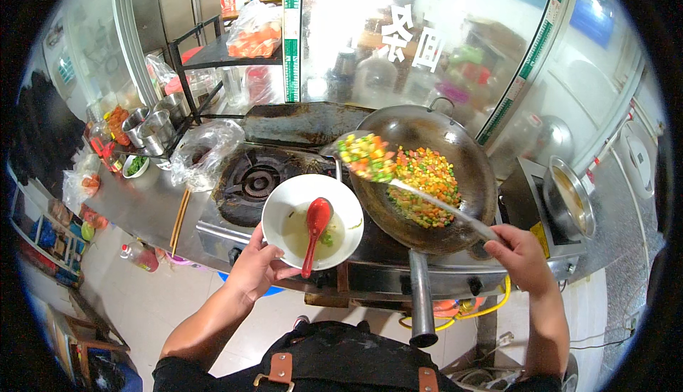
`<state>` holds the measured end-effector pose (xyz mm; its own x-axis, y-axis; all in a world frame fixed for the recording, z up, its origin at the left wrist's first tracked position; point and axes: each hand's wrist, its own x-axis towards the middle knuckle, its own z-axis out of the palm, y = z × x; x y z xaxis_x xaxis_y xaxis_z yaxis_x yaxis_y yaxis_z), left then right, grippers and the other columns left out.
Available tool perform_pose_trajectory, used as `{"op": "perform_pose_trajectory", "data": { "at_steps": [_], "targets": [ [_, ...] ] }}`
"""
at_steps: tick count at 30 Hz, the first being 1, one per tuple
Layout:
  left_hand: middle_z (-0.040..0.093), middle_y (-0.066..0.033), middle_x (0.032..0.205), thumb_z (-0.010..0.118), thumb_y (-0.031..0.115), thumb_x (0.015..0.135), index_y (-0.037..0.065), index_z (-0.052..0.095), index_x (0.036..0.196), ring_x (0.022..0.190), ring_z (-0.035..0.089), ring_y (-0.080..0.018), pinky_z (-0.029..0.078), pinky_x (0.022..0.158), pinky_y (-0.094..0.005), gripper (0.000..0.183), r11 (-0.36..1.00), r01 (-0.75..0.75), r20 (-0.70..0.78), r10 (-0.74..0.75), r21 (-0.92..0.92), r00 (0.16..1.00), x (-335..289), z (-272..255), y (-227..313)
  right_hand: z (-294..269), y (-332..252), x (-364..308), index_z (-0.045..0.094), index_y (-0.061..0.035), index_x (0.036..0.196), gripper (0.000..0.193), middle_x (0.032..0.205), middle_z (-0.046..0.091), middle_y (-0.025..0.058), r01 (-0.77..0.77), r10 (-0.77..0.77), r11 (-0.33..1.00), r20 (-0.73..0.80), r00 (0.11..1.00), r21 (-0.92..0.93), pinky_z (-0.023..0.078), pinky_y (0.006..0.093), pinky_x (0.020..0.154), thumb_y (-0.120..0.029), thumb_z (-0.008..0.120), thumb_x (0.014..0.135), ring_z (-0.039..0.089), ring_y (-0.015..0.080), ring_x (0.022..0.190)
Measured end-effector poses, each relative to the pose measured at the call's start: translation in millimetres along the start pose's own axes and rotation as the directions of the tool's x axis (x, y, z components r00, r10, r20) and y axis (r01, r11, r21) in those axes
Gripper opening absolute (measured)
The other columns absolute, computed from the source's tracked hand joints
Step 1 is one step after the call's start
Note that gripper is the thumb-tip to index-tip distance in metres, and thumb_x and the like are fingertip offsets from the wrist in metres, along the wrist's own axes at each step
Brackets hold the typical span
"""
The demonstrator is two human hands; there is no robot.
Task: The person stir-fries mixed vegetables in a wok, washes a metal bowl and green vegetables in a sink, then returns to the wok to continue cooking and serves the finished dish into a plate.
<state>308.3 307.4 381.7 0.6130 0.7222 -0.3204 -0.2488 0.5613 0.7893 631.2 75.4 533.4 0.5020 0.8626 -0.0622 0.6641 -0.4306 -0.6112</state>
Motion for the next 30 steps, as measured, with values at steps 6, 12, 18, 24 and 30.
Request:
{"op": "perform_pose_trajectory", "data": {
  "at_steps": [6,12,18,24,30],
  "targets": [
    [0.043,-0.0181,0.133,0.045,-0.002,0.079,0.015,0.025,0.145,0.110,0.059,-0.0379,0.062,0.076,-0.0472,0.071,1.000,-0.019,-0.015,0.019,-0.019,1.000,-8,-6,1,-11,25,17,0.063,-0.0050,0.105,0.030,0.080,0.064,0.0099,0.078,-0.368,0.569,-0.169,0.914,-0.819,0.050,0.0335,0.061,-0.020,0.068,0.080,0.065,0.0239,0.069],
    [0.045,-0.0170,0.132,0.042,-0.005,0.082,0.019,0.023,0.146,0.108,0.059,-0.0373,0.061,0.078,-0.0482,0.071,0.998,-0.036,-0.025,0.035,-0.052,0.999,-12,-10,3,-27,28,35,0.062,-0.0098,0.111,0.030,0.074,0.057,0.0058,-0.033,-0.497,0.081,-0.069,0.865,-0.996,0.048,0.0390,0.056,-0.019,0.061,0.082,0.063,0.0237,0.064],
    [0.042,-0.0176,0.134,0.040,-0.006,0.081,0.018,0.022,0.147,0.110,0.058,-0.0376,0.060,0.079,-0.0482,0.072,0.998,-0.052,-0.055,0.050,-0.034,0.997,-17,-13,5,-89,-5,19,0.070,-0.0111,0.098,0.027,0.080,0.069,0.0129,0.107,-0.156,0.536,0.027,0.987,-0.837,0.052,0.0414,0.070,-0.031,0.069,0.080,0.068,0.0314,0.077],
    [0.044,-0.0172,0.134,0.040,-0.002,0.080,0.016,0.023,0.146,0.110,0.059,-0.0359,0.063,0.073,-0.0440,0.071,0.998,-0.053,-0.127,0.056,0.028,0.990,-21,-10,5,-121,-6,53,0.071,-0.0133,0.107,0.038,0.091,0.071,0.0136,-0.020,0.368,0.645,0.288,0.884,-0.764,0.052,0.0375,0.075,-0.044,0.066,0.085,0.068,0.0291,0.083],
    [0.047,-0.0173,0.132,0.040,-0.002,0.081,0.015,0.025,0.146,0.108,0.061,-0.0338,0.063,0.072,-0.0436,0.069,0.994,-0.106,-0.141,0.106,0.003,0.984,-22,-10,3,-69,57,90,0.070,-0.0162,0.111,0.035,0.096,0.070,0.0150,0.080,0.238,0.741,0.373,0.897,-0.667,0.050,0.0402,0.077,-0.043,0.062,0.088,0.066,0.0326,0.087]
  ]
}}
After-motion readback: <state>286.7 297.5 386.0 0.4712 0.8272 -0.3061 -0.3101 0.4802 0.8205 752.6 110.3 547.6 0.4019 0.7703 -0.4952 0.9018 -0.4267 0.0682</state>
